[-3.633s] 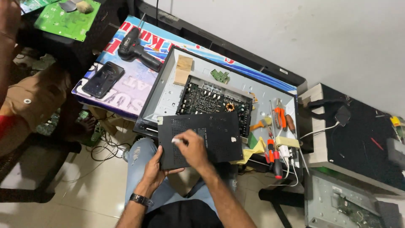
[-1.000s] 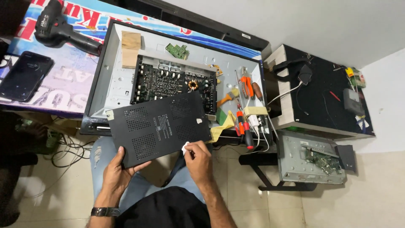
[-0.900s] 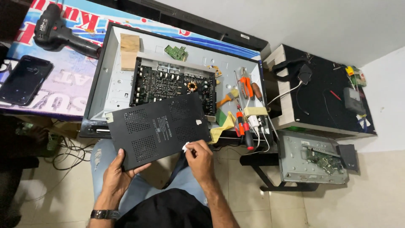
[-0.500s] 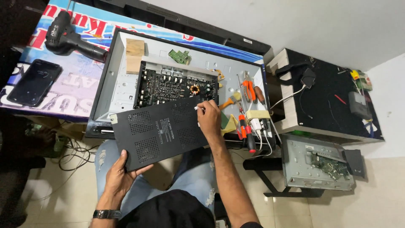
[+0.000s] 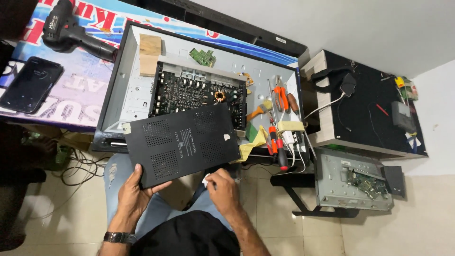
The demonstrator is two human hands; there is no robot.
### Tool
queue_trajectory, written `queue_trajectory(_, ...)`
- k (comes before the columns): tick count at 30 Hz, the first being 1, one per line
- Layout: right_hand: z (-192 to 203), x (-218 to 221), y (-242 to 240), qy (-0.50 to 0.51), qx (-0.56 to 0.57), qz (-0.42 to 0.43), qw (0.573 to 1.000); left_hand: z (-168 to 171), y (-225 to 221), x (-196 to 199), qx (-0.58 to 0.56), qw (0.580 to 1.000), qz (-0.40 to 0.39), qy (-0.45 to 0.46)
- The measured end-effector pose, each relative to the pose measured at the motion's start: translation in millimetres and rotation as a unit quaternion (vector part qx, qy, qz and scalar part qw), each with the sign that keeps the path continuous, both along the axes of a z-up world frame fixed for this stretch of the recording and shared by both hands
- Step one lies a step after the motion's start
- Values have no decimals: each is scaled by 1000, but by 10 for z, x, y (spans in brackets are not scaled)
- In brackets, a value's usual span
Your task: Removing and repositioning the internal metal shield of a flat-screen television to access and inspect the main circuit board.
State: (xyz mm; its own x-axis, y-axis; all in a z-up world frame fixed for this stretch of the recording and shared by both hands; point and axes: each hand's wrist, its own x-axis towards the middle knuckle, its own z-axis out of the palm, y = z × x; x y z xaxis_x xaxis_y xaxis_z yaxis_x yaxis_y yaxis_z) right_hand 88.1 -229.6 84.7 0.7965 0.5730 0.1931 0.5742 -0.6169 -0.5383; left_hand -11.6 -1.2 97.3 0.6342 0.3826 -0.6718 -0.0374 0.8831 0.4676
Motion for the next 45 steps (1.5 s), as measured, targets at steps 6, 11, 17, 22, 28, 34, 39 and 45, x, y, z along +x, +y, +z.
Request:
queue_trajectory(6,326,230,178,33,43,67,996,-93,31,6,0,999,-26,-32)
queue_trajectory(11,335,1121,325,-62,86,5,994,32,28,3,-10,999,-25,-31)
queue_trajectory(17,-20,1485,706,-134,49,-105,984,-69,26,-2,-18,999,-17,-38)
queue_trajectory(22,-2,580,972,-129,61,-37,989,-146,14,-13,-3,999,-14,-40)
queue_trajectory(28,-84,-474,839,-18,117,156,981,-467,23,-17,18,999,-20,-23)
queue_trajectory(34,-289,-647,379,306,-33,238,921,-46,26,-27,-18,999,-24,-36)
queue_trajectory(39,-354,-596,228,374,-77,208,901,-303,32,-77,-13,997,-48,-62)
queue_trajectory(45,-439,-591,326,347,-126,251,895,-279,-11,-117,27,997,-41,-66)
